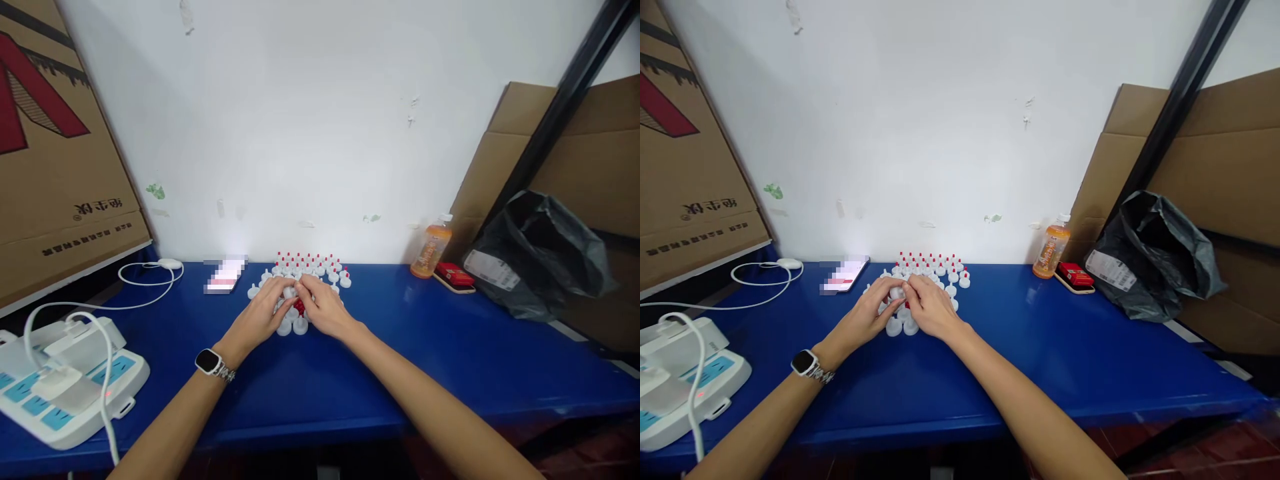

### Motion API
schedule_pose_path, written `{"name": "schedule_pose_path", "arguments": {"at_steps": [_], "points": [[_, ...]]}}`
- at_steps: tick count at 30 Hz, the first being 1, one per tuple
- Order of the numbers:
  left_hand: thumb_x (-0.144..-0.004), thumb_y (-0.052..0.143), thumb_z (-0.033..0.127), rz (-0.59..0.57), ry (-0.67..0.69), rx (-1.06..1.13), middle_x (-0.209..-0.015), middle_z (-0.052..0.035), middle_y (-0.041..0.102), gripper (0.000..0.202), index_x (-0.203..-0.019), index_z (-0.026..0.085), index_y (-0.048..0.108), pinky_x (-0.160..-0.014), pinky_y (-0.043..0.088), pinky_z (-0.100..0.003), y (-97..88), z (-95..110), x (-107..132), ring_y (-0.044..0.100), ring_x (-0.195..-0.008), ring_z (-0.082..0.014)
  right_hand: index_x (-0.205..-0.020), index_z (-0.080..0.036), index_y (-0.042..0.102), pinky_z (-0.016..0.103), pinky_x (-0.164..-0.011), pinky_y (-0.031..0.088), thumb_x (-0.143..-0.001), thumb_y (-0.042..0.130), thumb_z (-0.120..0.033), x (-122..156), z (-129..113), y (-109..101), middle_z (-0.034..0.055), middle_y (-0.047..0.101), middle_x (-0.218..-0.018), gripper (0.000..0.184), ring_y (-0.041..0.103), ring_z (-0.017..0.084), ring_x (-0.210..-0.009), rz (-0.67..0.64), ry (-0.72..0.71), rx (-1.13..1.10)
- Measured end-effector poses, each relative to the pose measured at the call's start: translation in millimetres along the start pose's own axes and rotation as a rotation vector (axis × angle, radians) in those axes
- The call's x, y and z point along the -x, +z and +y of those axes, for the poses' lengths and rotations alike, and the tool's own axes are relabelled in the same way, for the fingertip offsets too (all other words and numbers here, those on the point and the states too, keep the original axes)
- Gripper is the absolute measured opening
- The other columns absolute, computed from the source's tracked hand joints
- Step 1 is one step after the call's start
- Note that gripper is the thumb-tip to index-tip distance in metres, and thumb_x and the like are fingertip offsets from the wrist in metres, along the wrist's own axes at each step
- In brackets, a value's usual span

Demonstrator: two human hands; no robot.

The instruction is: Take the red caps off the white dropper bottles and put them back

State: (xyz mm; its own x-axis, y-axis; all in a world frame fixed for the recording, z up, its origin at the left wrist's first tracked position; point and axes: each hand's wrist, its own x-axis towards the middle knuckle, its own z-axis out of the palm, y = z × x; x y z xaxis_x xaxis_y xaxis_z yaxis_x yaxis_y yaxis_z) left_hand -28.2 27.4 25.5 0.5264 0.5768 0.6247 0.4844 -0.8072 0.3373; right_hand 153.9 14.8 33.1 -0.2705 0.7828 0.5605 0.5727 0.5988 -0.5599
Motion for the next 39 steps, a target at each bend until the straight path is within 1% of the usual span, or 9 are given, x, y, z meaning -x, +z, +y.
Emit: {"name": "schedule_pose_path", "arguments": {"at_steps": [7,13,16,17,20,24,28,32,39], "points": [[-0.101,0.044,0.031,0.044,0.051,-0.078,-0.118,-0.0088,0.061,0.029,-0.128,0.022,0.049,-0.106,0.04,-0.046,-3.9,9,-2,0.054,-0.113,-0.0237,-0.071,-0.02,0.048,0.025,-0.061,0.031,-0.103,0.029,-0.046,-5,-4,6,-0.0022,0.053,-0.065,0.045,0.049,0.013,-0.064,0.072,0.177,-0.026],[-0.103,0.036,0.041,0.034,-0.168,0.188,-0.097,-0.0051,0.063,0.032,-0.123,0.022,0.052,-0.082,0.049,-0.034,0.7,12,-2,0.06,-0.083,-0.0186,-0.075,-0.021,0.054,0.027,-0.062,0.031,-0.104,0.031,-0.043,-7,-8,5,-0.0003,0.054,-0.069,0.042,0.052,0.015,-0.069,0.061,0.131,0.103],[-0.102,0.032,0.049,0.153,-0.291,0.448,-0.075,-0.0012,0.056,0.038,-0.11,0.021,0.056,-0.068,0.048,-0.032,-1.7,2,-2,0.054,-0.068,-0.0164,-0.072,-0.022,0.048,0.028,-0.066,0.035,-0.104,0.03,-0.04,-9,-4,-8,0.001,0.05,-0.07,0.041,0.052,0.017,-0.075,0.093,0.064,0.143],[-0.102,0.026,0.051,0.278,-0.326,0.563,-0.071,-0.0008,0.053,0.043,-0.105,0.02,0.056,-0.063,0.047,-0.031,-3.4,-4,-2,0.051,-0.063,-0.0157,-0.072,-0.022,0.047,0.028,-0.069,0.037,-0.104,0.03,-0.039,-9,-1,-13,0.0016,0.05,-0.071,0.04,0.051,0.018,-0.078,0.129,0.057,0.149],[-0.098,0.037,0.053,0.414,-0.384,0.725,-0.075,-0.0012,0.054,0.038,-0.104,0.02,0.055,-0.059,0.045,-0.028,-6.8,-18,-1,0.048,-0.063,-0.0141,-0.078,-0.022,0.051,0.031,-0.079,0.039,-0.104,0.032,-0.034,-10,11,-23,0.004,0.056,-0.08,0.035,0.049,0.02,-0.087,0.164,0.044,0.213],[-0.096,0.047,0.05,0.231,-0.381,0.522,-0.094,-0.0039,0.061,0.038,-0.121,0.022,0.056,-0.07,0.047,-0.028,-3.2,-18,2,0.056,-0.076,-0.015,-0.093,-0.023,0.067,0.039,-0.093,0.035,-0.097,0.05,-0.036,-11,23,-16,0.0062,0.062,-0.095,0.022,0.046,0.023,-0.099,-0.023,0.017,0.32],[-0.094,0.053,0.046,0.061,-0.348,0.363,-0.109,-0.0059,0.064,0.043,-0.13,0.023,0.051,-0.07,0.048,-0.028,-0.1,-10,6,0.056,-0.074,-0.0135,-0.103,-0.024,0.071,0.039,-0.097,0.034,-0.096,0.054,-0.038,-17,31,-15,0.0055,0.065,-0.101,0.024,0.05,0.021,-0.103,-0.039,0.069,0.153],[-0.091,0.06,0.044,0.038,-0.331,0.295,-0.107,-0.005,0.066,0.057,-0.139,0.024,0.038,-0.071,0.048,-0.029,1.2,-9,6,0.053,-0.068,-0.0119,-0.101,-0.017,0.068,0.029,-0.08,0.043,-0.097,0.05,-0.037,-15,36,-32,0.0037,0.068,-0.094,0.028,0.058,0.015,-0.087,0.008,0.135,-0.135],[-0.088,0.063,0.049,-0.077,-0.19,0.134,-0.114,-0.0061,0.069,0.06,-0.138,0.027,0.038,-0.088,0.047,-0.04,13.7,4,-19,0.061,-0.1,-0.0224,-0.094,-0.017,0.068,0.023,-0.064,0.042,-0.087,0.064,-0.039,-1,25,-48,-0.0007,0.066,-0.077,0.023,0.056,0.011,-0.067,-0.098,0.118,-0.32]]}}
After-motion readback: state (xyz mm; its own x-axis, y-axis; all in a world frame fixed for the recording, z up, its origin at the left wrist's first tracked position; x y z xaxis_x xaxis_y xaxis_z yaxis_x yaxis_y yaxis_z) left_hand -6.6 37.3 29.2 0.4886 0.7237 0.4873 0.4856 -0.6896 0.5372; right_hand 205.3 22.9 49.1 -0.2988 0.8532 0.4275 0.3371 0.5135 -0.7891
